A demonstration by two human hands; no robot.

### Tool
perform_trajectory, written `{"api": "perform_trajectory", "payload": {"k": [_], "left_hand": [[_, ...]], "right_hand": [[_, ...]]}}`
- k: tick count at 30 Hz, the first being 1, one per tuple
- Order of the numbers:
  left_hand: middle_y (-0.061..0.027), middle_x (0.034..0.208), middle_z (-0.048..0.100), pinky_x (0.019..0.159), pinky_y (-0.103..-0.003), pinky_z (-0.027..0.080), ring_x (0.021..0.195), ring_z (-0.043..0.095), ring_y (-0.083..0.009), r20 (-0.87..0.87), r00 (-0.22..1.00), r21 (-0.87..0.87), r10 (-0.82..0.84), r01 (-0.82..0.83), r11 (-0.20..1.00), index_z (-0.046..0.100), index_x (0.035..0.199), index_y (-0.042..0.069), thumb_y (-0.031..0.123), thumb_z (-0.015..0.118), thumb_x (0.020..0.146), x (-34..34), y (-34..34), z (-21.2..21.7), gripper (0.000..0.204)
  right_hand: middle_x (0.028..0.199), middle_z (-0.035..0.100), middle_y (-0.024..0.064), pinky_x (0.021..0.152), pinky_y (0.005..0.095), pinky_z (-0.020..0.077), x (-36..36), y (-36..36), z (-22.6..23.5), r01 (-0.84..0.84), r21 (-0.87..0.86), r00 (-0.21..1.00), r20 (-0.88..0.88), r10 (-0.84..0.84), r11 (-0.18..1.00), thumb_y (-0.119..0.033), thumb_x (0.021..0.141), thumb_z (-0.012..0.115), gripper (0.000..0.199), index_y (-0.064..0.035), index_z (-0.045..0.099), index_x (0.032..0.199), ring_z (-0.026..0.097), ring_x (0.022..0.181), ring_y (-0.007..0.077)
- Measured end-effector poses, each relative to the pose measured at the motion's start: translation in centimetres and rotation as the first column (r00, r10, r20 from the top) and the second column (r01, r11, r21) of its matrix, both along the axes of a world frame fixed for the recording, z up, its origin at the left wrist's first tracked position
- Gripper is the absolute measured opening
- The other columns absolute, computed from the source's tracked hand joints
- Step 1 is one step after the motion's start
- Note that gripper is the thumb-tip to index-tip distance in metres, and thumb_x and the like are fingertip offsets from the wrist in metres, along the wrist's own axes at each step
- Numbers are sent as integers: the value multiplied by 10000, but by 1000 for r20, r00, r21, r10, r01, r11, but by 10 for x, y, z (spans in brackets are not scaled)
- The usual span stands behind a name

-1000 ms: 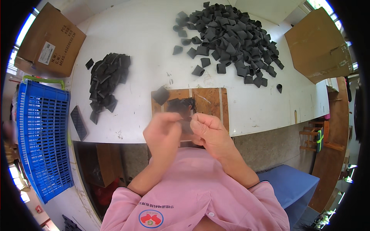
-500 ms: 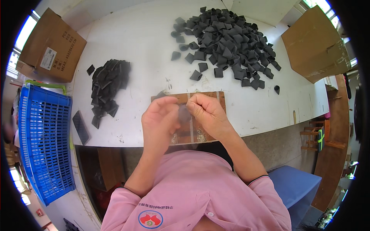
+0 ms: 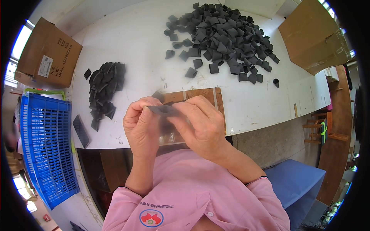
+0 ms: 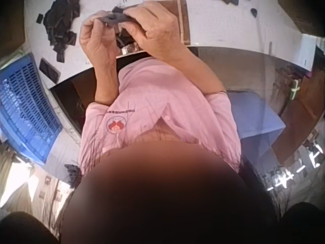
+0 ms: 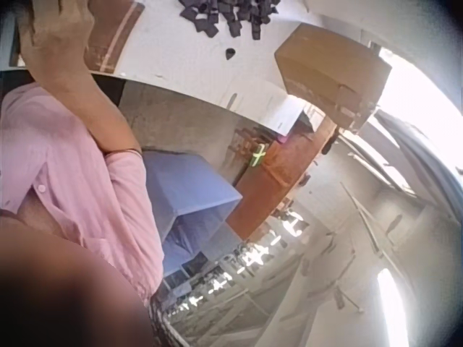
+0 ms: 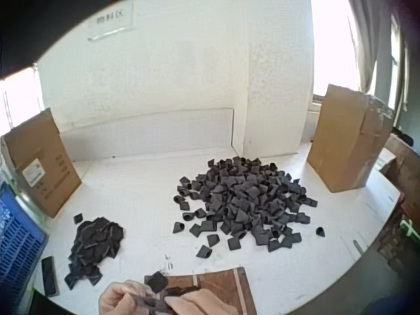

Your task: Threading small grey foam squares onto a thin metal needle tool.

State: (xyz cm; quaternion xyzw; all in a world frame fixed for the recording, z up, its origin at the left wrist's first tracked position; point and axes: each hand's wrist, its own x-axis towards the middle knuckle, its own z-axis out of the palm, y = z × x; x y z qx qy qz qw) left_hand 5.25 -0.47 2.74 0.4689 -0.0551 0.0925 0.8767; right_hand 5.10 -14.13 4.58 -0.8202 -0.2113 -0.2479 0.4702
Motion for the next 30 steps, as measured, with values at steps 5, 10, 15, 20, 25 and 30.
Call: {"api": "perform_trajectory", "payload": {"k": [5,10,15,20,25,30], "left_hand": [[-77,843,528,797,-306,381,838,476,-187,-41,999,15,-25,25,1000,551,854,17,72,554,831,-7,2,-9,60],[-90,879,560,795,-281,395,843,504,-155,9,1000,185,6,-7,983,560,855,-7,22,554,798,-7,7,-18,64],[-109,951,553,805,-308,391,882,516,-170,26,1000,386,-5,-6,922,522,1028,-41,128,580,818,0,9,-6,276],[-100,981,552,750,-300,422,849,535,-162,-72,978,636,197,-107,765,493,1131,-16,153,555,812,15,36,-41,367],[-113,892,552,677,-284,429,783,541,-179,124,949,987,289,-147,58,539,1061,18,133,607,767,36,55,-128,324],[-122,851,567,655,-318,427,746,531,-224,-58,934,938,353,-71,339,579,842,2,95,611,734,45,66,-142,146]], "right_hand": [[691,477,63,461,302,392,5,-7,-8,-16,-87,997,77,23,996,-8,638,649,155,-14,554,760,479,595,210],[667,497,82,459,303,370,3,-5,-21,1,-61,992,123,7,998,61,589,644,199,19,583,774,461,559,222],[664,463,54,442,279,370,7,-5,-19,17,-137,993,116,-1,990,-17,635,647,134,-14,548,725,452,561,189],[667,528,8,459,181,347,41,-34,22,24,681,788,-463,405,732,-238,904,458,298,34,575,940,434,539,43],[663,534,4,506,183,373,18,-28,-23,93,485,670,-677,306,870,-205,893,480,266,34,573,965,449,566,50],[676,562,9,538,199,409,-21,-20,-47,-105,292,620,-728,292,951,-147,857,530,200,25,584,943,498,605,70]]}}
